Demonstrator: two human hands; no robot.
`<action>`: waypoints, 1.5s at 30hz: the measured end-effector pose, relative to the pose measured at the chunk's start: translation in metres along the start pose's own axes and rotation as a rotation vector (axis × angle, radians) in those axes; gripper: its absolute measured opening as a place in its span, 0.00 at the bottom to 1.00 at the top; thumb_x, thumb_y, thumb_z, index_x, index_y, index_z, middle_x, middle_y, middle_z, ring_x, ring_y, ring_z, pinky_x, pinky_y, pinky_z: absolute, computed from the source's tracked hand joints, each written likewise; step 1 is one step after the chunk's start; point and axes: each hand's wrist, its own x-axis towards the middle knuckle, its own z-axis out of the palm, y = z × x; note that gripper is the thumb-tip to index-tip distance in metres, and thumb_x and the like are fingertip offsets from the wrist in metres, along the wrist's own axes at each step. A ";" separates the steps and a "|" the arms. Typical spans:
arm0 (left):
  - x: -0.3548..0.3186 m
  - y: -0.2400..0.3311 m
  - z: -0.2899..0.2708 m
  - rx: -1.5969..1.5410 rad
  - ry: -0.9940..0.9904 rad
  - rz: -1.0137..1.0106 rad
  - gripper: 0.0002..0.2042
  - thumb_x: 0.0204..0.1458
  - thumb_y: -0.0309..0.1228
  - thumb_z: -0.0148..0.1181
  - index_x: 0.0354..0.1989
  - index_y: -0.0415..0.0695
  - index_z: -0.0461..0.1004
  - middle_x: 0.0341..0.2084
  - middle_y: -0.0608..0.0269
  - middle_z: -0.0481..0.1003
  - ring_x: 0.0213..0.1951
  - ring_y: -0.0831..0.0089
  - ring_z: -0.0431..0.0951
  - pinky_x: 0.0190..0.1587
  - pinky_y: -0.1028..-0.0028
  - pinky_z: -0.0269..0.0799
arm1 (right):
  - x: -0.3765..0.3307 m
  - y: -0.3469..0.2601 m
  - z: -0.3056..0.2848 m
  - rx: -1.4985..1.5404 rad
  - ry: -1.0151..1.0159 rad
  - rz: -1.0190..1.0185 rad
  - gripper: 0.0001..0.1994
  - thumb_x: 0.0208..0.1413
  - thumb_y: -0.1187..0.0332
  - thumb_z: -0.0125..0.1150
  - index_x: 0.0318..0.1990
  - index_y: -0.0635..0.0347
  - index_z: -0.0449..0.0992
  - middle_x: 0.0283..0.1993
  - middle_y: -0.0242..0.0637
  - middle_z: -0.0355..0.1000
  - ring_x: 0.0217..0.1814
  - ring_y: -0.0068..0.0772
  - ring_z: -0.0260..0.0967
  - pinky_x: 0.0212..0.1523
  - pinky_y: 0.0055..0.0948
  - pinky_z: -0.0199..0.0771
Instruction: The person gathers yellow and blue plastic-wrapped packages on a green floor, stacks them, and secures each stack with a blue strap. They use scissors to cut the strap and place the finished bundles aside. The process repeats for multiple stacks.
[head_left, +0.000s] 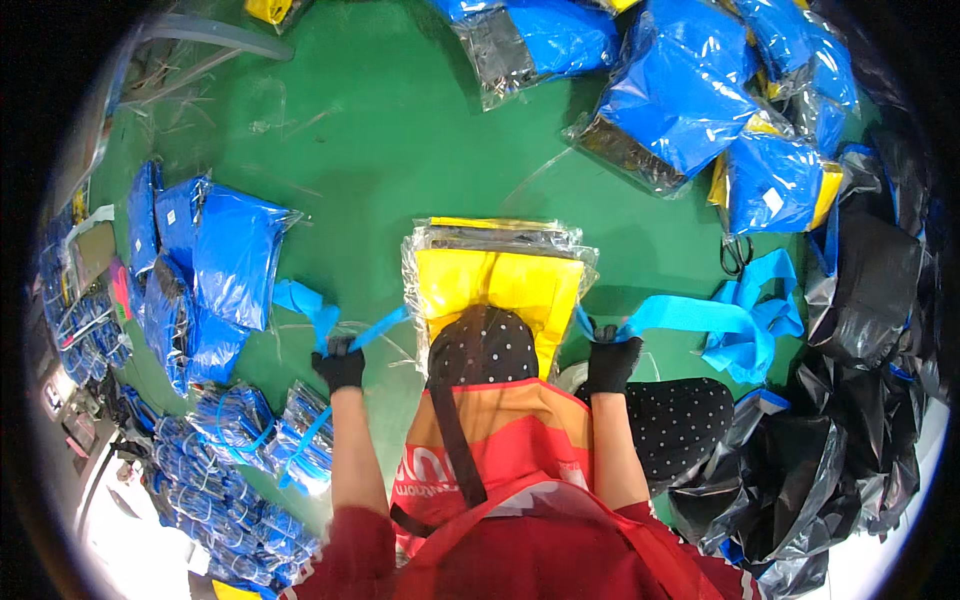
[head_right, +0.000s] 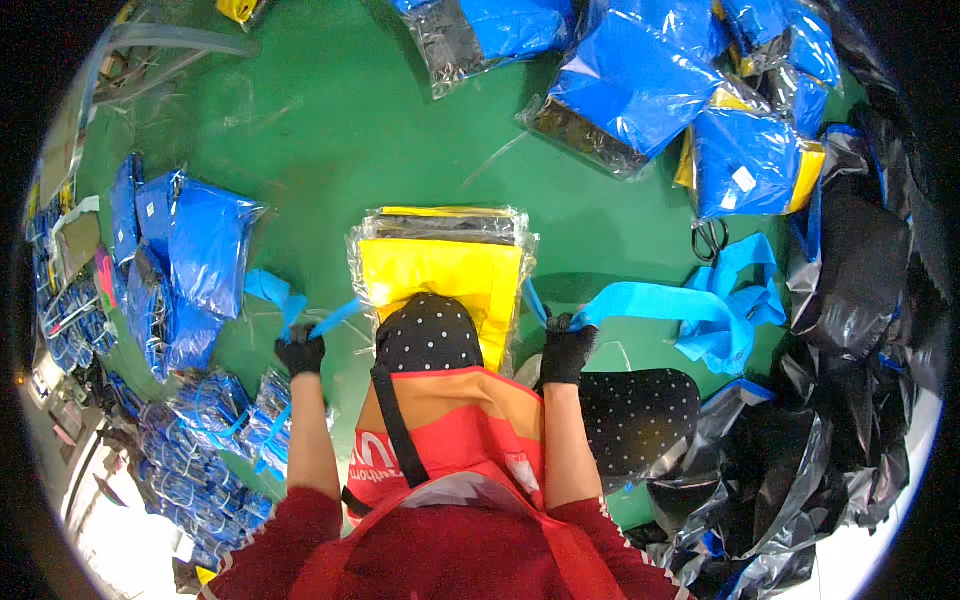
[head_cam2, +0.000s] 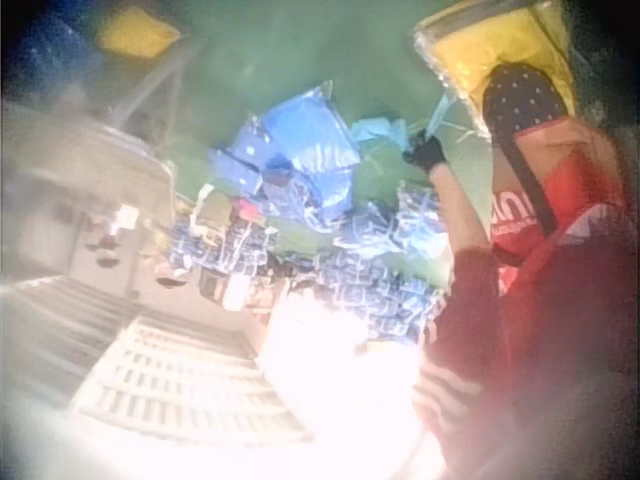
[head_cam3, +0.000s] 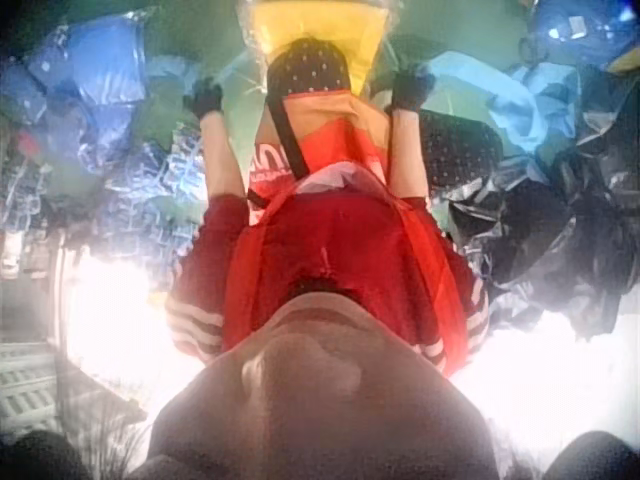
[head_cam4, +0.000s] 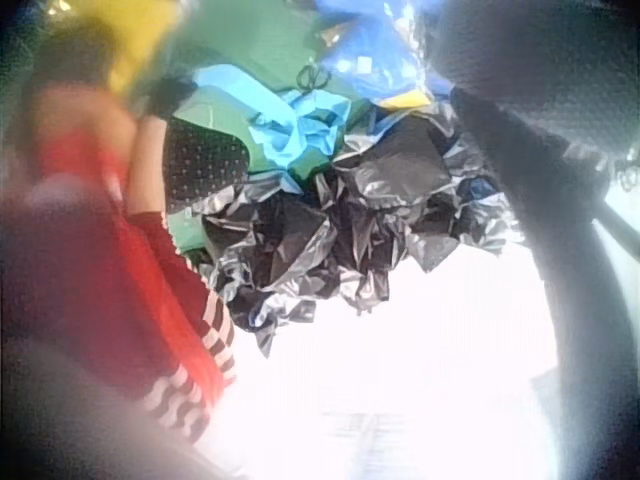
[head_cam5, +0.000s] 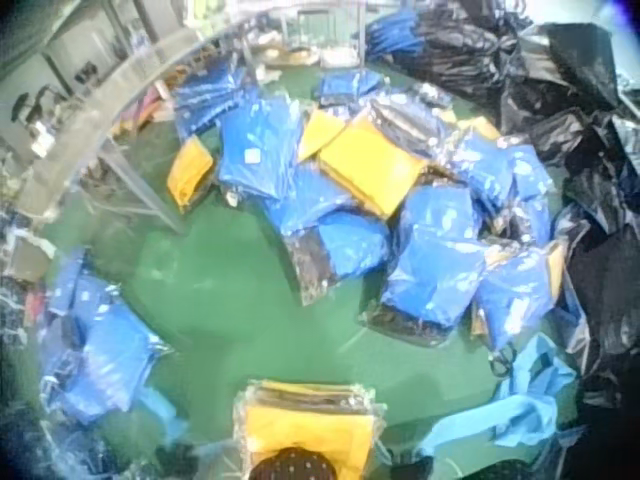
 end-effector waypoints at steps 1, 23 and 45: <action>-0.037 0.001 0.029 0.033 -0.155 -0.031 0.16 0.54 0.45 0.46 0.33 0.44 0.68 0.25 0.66 0.66 0.29 0.67 0.66 0.38 0.68 0.65 | -0.015 -0.006 0.023 -0.122 -0.190 -0.091 0.21 0.50 0.51 0.54 0.46 0.55 0.68 0.45 0.40 0.69 0.44 0.42 0.67 0.53 0.50 0.63; -0.165 -0.212 0.278 1.699 -1.070 0.636 0.17 0.48 0.44 0.56 0.35 0.41 0.72 0.24 0.49 0.73 0.30 0.53 0.74 0.33 0.61 0.67 | -0.099 0.020 0.117 0.242 -0.730 0.448 0.17 0.59 0.59 0.45 0.47 0.62 0.69 0.41 0.37 0.71 0.45 0.32 0.66 0.47 0.30 0.67; -0.215 -0.157 0.235 2.487 -1.097 0.311 0.14 0.52 0.45 0.52 0.25 0.48 0.75 0.10 0.56 0.70 0.15 0.59 0.72 0.20 0.62 0.67 | -0.168 -0.344 -0.058 -2.062 0.149 -0.302 0.18 0.54 0.54 0.51 0.36 0.63 0.73 0.34 0.43 0.74 0.31 0.36 0.69 0.34 0.35 0.72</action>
